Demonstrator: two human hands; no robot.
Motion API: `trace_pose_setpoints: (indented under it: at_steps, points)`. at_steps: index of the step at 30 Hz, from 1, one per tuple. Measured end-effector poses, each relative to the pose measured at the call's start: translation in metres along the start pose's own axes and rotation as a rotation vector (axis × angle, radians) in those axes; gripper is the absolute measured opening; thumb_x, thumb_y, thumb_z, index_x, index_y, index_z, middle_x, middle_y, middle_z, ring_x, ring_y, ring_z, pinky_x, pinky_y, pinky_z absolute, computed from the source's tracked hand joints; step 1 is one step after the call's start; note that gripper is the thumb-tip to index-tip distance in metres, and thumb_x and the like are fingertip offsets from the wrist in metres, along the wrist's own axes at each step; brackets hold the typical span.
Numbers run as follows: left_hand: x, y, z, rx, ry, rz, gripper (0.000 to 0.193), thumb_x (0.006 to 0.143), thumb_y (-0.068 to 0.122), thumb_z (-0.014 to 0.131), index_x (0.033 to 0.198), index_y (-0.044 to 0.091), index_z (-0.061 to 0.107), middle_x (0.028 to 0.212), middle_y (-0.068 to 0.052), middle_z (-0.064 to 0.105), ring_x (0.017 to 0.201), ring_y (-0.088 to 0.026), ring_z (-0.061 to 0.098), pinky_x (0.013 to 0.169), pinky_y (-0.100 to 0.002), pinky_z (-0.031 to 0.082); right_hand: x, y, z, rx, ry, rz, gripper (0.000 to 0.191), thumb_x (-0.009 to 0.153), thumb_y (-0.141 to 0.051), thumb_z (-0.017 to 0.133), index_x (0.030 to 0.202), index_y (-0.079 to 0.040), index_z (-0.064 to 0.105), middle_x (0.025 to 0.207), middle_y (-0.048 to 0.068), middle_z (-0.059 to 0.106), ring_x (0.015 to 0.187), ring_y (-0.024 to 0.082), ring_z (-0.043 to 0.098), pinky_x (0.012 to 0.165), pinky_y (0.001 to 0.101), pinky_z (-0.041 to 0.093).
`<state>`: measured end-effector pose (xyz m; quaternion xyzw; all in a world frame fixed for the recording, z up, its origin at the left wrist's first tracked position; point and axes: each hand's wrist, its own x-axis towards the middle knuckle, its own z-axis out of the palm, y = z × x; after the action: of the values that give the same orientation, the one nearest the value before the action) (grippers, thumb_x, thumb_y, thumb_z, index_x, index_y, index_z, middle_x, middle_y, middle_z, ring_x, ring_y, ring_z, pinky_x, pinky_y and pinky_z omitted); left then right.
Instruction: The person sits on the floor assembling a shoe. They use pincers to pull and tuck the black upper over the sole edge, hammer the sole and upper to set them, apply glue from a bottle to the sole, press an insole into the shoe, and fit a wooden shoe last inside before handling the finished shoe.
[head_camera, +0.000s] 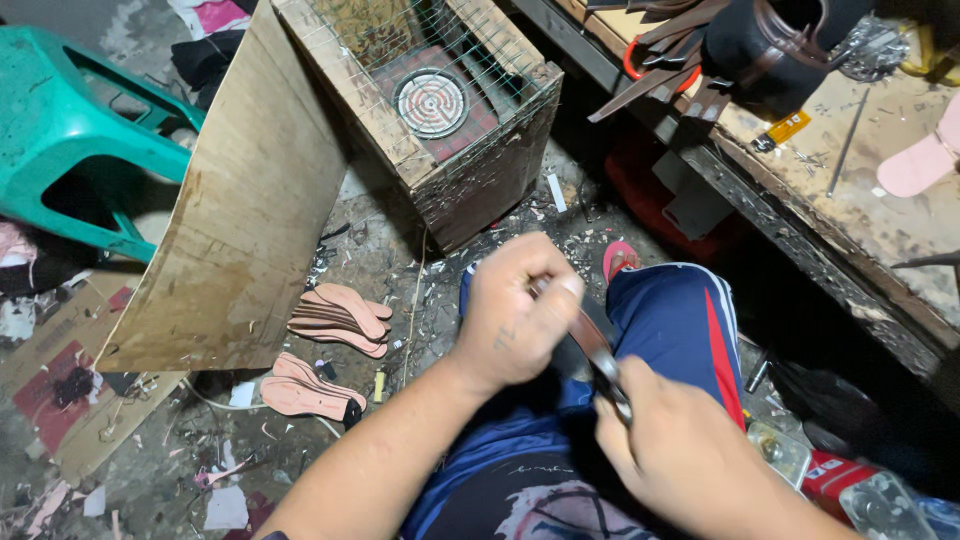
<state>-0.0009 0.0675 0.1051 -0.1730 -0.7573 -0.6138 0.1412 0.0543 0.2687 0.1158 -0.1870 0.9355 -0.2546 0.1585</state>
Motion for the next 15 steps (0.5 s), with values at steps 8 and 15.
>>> trace_pose_setpoints:
  at_steps: [8,15]
  points:
    - [-0.001,0.051,-0.032,0.618,-0.128,0.104,0.038,0.091,0.033,0.07,0.122,0.012,0.071,0.112,-0.007,0.064,0.092,-0.031,0.063,0.083,-0.041,0.052,0.013,-0.009,0.002,0.03,0.138,-0.133,0.026,0.083,-0.019,0.068,0.096,-0.004,0.053,0.072,0.02,0.067,0.065,0.043,0.066,0.058,0.0522,0.051]
    - [0.003,0.07,-0.041,0.482,-0.412,-0.208,0.049,0.081,0.033,0.07,0.125,0.013,0.066,0.117,-0.013,0.062,0.097,-0.035,0.07,0.083,-0.043,0.057,0.008,-0.028,-0.012,-0.094,-0.004,-0.101,0.026,0.081,-0.022,0.065,0.096,-0.005,0.054,0.079,0.019,0.068,0.068,0.042,0.068,0.062,0.0516,0.054]
